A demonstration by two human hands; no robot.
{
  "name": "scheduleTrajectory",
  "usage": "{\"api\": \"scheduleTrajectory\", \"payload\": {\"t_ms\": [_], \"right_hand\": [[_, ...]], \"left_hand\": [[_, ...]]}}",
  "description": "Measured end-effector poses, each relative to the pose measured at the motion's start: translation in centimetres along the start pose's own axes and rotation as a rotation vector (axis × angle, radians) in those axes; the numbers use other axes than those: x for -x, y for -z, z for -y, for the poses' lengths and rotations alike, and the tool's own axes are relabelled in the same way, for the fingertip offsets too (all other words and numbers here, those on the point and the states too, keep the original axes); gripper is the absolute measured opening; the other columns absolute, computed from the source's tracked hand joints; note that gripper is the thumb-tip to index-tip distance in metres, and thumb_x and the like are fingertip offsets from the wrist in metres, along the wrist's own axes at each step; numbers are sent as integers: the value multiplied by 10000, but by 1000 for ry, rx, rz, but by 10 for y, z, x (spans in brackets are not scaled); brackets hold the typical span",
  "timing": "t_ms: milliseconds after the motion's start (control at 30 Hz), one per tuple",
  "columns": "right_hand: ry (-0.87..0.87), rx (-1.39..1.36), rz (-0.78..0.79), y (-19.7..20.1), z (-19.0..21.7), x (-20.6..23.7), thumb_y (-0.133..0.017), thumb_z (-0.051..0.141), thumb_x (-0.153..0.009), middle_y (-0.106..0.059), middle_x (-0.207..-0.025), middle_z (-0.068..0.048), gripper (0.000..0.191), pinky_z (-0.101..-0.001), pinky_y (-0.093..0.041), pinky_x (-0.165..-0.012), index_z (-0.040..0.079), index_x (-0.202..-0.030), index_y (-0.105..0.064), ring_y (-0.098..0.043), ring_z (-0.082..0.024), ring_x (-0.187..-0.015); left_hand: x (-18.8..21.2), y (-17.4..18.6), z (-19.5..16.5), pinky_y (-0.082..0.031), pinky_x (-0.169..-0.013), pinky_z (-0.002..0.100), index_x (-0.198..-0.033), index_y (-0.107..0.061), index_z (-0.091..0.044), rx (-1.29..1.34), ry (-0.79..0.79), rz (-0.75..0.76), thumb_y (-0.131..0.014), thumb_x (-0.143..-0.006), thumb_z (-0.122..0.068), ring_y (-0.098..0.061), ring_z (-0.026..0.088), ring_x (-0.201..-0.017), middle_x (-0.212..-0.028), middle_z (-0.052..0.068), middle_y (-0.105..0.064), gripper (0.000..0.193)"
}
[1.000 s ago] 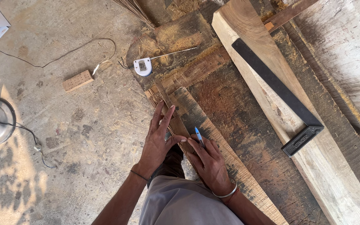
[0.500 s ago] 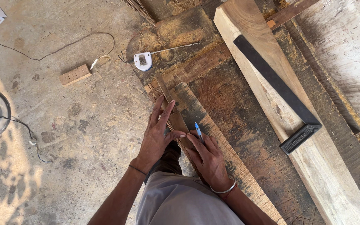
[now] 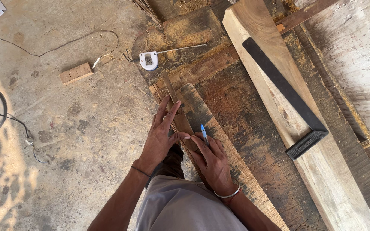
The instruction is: The person measures and marks wooden planks laid on a workbench. They position an L-shaped framing square against the boards, draw marking lines with a pen, reposition the planks, and check the square against different boards while moving around the bench.
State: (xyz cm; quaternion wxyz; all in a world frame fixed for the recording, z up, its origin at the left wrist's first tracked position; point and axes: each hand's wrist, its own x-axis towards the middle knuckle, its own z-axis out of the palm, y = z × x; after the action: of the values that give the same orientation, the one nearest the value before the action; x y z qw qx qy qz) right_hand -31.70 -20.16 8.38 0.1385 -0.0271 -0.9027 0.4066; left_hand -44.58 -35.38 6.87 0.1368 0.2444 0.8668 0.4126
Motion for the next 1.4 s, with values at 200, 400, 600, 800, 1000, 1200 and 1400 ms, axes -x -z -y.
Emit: {"api": "scheduleTrajectory", "payload": {"t_ms": [200,400,600,800,1000,1200,1400], "right_hand": [[-4,-13,12,0,0,-1,-753,110,-888,-651,-1302,-162,463,-467,-541,-918,20,-1328,-639,-640,-366,-1117],[-6,-16,5,1,2,-1,-757,118,-889,-651,-1301,-156,469,-467,-540,-918,27,-1332,-631,-642,-360,-1106],[-14,-11,16,-1,0,1,-754,108,-883,-652,-1299,-157,469,-469,-539,-914,27,-1329,-635,-639,-364,-1105],[-27,-81,84,8,-6,0,-777,242,-899,-620,-1373,-157,579,-454,-542,-973,48,-1407,-577,-643,-365,-1195],[-305,-237,293,25,-15,-5,-773,360,-807,-564,-1430,-156,895,-396,-596,-903,96,-1547,-345,-675,-322,-1145],[-83,-58,268,17,-15,-1,-761,128,-863,-588,-1379,-183,707,-450,-553,-971,99,-1503,-463,-638,-393,-1183],[-37,-71,186,9,-24,7,-773,79,-838,-611,-1338,-168,651,-457,-539,-959,85,-1446,-539,-639,-390,-1169]], "left_hand": [[1,0,0,-449,-1156,494,-1578,-366,-240,9,-7,-11,-818,-696,-434,-338,389,-1515,-1688,125,-241,1010],[-1,0,0,-439,-1161,494,-1579,-366,-229,2,-16,-10,-822,-699,-425,-336,397,-1513,-1686,129,-244,1010],[-1,-1,1,-443,-1157,494,-1576,-367,-235,10,-12,-7,-824,-699,-419,-330,395,-1517,-1688,129,-239,1006],[-1,1,0,-460,-1144,490,-1576,-362,-242,17,-4,-3,-816,-708,-419,-335,387,-1517,-1689,127,-232,995],[-2,1,-1,-459,-1128,486,-1573,-356,-240,10,21,15,-813,-701,-404,-319,375,-1517,-1692,136,-213,999],[-1,3,-2,-452,-1149,476,-1569,-380,-205,26,-59,-35,-845,-715,-362,-340,386,-1513,-1677,169,-253,985],[-1,6,-5,-450,-1138,483,-1566,-376,-196,15,-55,-25,-850,-716,-366,-349,405,-1500,-1672,176,-251,988]]}}
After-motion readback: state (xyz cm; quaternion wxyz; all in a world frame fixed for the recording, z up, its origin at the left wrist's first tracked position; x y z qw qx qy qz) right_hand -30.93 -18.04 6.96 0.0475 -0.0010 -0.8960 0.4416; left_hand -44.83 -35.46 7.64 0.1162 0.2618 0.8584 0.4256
